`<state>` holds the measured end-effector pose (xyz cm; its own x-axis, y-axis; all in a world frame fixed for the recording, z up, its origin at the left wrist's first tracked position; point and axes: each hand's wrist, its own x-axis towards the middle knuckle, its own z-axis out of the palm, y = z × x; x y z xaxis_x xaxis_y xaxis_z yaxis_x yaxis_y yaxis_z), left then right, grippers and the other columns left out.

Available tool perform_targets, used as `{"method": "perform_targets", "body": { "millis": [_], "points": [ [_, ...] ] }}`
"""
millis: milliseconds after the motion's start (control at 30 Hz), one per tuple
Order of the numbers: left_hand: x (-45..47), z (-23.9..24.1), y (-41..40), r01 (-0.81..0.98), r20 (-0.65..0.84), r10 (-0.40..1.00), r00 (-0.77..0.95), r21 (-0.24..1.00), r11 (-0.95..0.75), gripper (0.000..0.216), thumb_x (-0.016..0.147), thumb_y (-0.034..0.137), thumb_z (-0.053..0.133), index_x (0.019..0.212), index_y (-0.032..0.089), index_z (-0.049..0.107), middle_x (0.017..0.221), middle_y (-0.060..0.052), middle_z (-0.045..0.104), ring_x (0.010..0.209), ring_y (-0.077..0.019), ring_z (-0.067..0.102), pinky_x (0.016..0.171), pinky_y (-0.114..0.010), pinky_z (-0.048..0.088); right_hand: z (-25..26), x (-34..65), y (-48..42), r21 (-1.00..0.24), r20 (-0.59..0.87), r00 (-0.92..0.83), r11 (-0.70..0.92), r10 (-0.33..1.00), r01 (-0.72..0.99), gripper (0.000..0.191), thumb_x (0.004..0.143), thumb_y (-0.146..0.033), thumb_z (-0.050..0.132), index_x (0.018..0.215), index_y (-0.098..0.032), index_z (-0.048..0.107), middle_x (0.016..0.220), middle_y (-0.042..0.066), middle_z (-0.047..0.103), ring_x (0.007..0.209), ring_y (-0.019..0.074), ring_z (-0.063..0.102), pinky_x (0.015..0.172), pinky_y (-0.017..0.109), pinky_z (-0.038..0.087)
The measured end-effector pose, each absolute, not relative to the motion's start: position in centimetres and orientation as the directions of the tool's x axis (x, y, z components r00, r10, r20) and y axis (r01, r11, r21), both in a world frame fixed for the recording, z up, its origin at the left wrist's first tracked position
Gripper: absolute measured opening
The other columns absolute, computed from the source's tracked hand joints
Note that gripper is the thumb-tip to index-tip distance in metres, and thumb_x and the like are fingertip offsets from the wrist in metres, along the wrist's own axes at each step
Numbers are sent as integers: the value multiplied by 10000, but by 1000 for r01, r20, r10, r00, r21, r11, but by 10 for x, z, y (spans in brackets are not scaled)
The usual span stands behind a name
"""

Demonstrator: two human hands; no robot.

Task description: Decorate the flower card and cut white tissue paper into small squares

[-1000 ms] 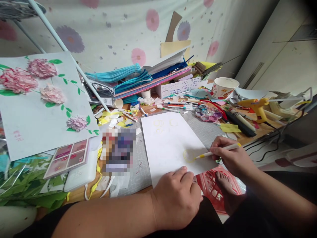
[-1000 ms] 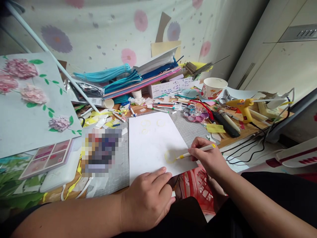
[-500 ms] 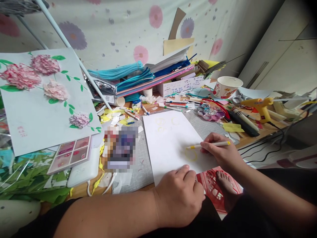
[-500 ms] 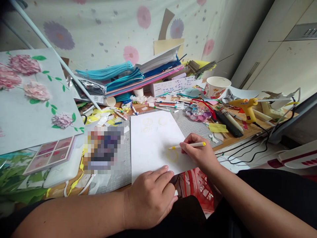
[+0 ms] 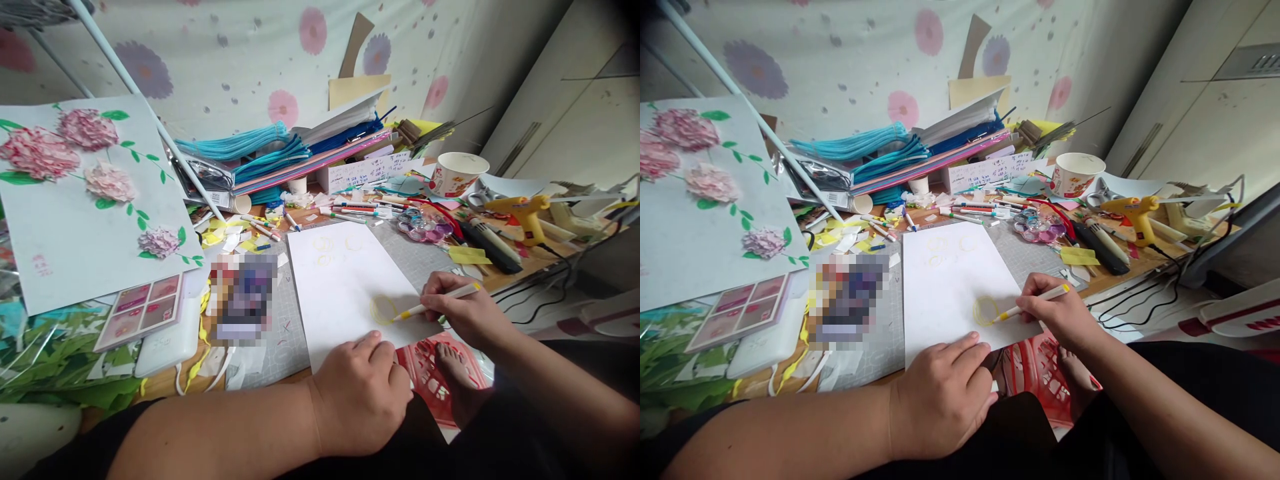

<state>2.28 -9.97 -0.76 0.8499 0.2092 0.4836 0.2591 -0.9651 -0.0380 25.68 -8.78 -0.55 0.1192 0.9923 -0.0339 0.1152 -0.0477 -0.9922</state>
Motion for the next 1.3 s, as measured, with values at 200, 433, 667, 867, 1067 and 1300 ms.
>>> {"method": "perform_targets", "body": {
  "millis": [200,433,667,867,1067,1300],
  "points": [
    [22,6,-97,218,511,321,798,252,-943,267,923,296,423,764,144,574,745,-76,670,681,-203,664,610,-307,538,12,264,-89,-960,31,283,108,958,-260,190,635,-259,790,579,-210,615,467,-43,543,480,111,529,558,248,509],
    [26,23,-83,384,114,732,672,791,-476,286,931,298,448,664,194,467,621,10,617,570,-124,587,546,-213,415,33,251,-106,-924,146,39,151,988,-352,185,688,-274,796,615,-192,647,494,-7,556,493,111,503,473,219,416],
    [25,26,-82,427,10,718,696,798,-426,290,915,326,475,656,196,462,607,18,599,548,-121,556,540,-214,375,23,250,-105,-966,89,-29,79,996,-247,200,697,-273,804,631,-181,638,506,-6,593,490,114,528,472,222,380],
    [24,14,-85,415,109,671,733,709,-570,305,938,330,429,662,200,436,559,18,556,536,-141,556,533,-232,349,13,244,-111,-981,-37,-126,-60,991,-186,229,734,-305,779,655,-165,616,530,7,644,492,106,555,490,209,400],
    [24,-5,-78,375,289,648,705,624,-685,477,978,506,220,669,208,427,560,-13,550,500,-156,536,479,-253,317,22,231,-104,-992,-7,-168,-28,986,-121,311,723,-372,780,642,-153,573,532,23,642,456,96,545,450,196,384],
    [24,-11,-62,249,152,756,636,888,-388,466,923,629,323,834,203,493,527,37,526,445,-102,511,431,-186,328,40,254,-62,-996,50,-324,22,945,-90,328,758,-454,728,721,-163,580,513,-5,595,464,96,531,509,235,446]
  ]
}}
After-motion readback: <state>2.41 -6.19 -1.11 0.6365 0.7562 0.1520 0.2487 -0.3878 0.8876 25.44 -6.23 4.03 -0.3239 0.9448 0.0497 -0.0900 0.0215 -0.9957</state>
